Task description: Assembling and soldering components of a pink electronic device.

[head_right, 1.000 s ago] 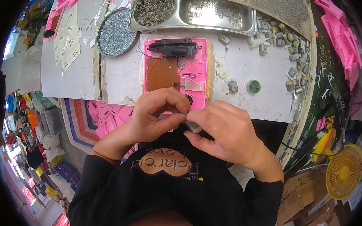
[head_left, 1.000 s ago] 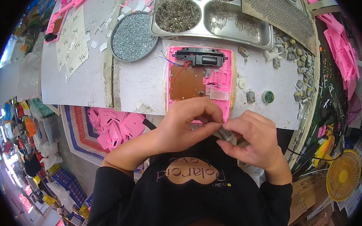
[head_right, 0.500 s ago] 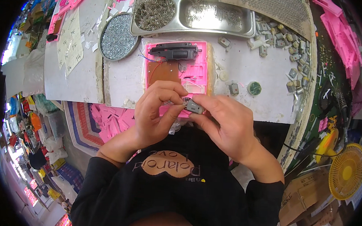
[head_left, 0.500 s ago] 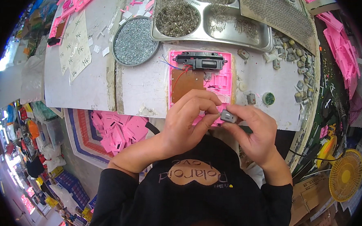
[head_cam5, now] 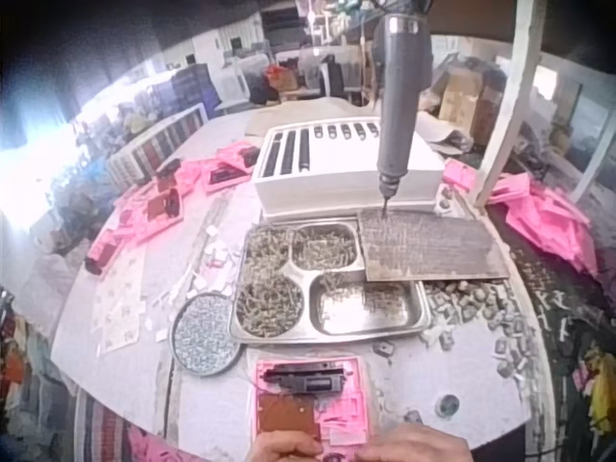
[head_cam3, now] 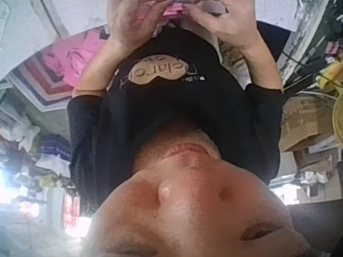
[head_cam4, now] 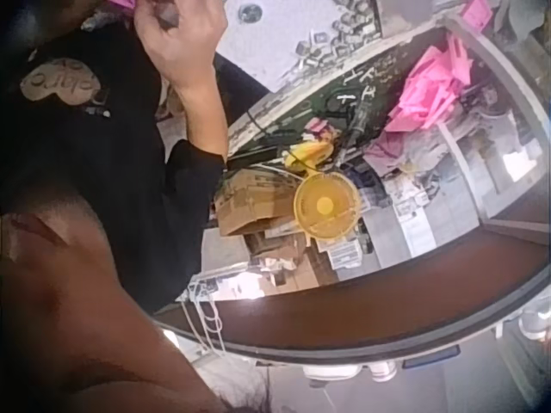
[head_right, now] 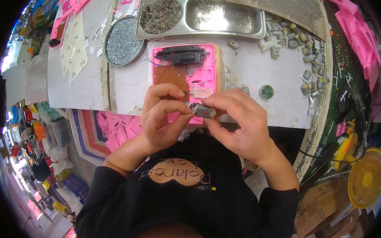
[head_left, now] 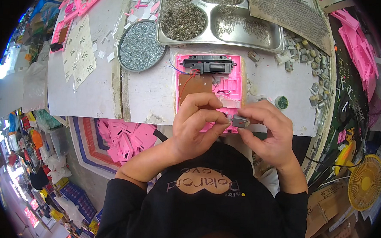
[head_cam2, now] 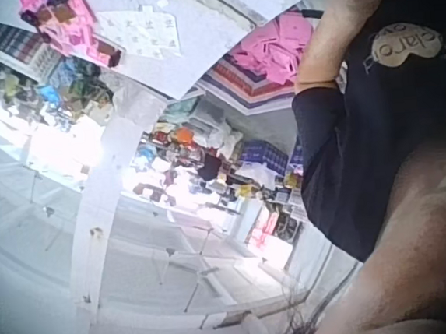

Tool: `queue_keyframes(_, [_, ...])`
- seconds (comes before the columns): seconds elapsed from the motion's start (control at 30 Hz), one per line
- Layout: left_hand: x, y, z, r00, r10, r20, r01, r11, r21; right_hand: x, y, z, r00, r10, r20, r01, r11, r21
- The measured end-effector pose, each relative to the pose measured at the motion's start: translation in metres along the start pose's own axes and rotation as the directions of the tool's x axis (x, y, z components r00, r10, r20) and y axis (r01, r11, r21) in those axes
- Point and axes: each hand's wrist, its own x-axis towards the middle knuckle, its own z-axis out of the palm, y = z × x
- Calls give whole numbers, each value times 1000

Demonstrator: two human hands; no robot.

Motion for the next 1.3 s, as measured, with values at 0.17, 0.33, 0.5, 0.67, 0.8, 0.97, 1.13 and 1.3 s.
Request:
queue_keyframes(0.17, [3, -2, -3, 998, -59, 36, 59, 998, -3, 1, 8, -10, 990, -138, -18, 132, 971, -198])
queue_keyframes(0.33, [32, -9, -2, 971, -85, 225, -7, 925, 379, -3, 28, -37, 988, -8, -157, -25, 978, -209])
queue_keyframes(0.5, [20, -20, -3, 938, 58, 342, -218, 865, 451, 16, 42, -41, 975, 89, -205, -101, 993, -53])
queue_keyframes(0.67, [8, -19, -35, 905, 35, 425, -176, 938, 298, 34, 45, -22, 1000, 27, -12, -29, 978, -206])
queue_keyframes(0.8, [17, -24, -56, 979, -52, 198, -17, 944, 330, 46, 45, -8, 995, 12, 102, 16, 962, -274])
queue_keyframes(0.97, [18, -51, -54, 989, -139, 59, 77, 802, 592, 49, 45, -2, 994, 67, 90, -34, 946, -322])
queue_keyframes(1.13, [9, -33, -47, 984, -158, 79, 76, 784, 616, 49, 49, 3, 997, 54, 48, -29, 910, -413])
queue_keyframes(1.3, [0, -31, -40, 993, -81, 90, 17, 827, 562, 52, 44, 4, 997, -5, 71, 40, 868, -494])
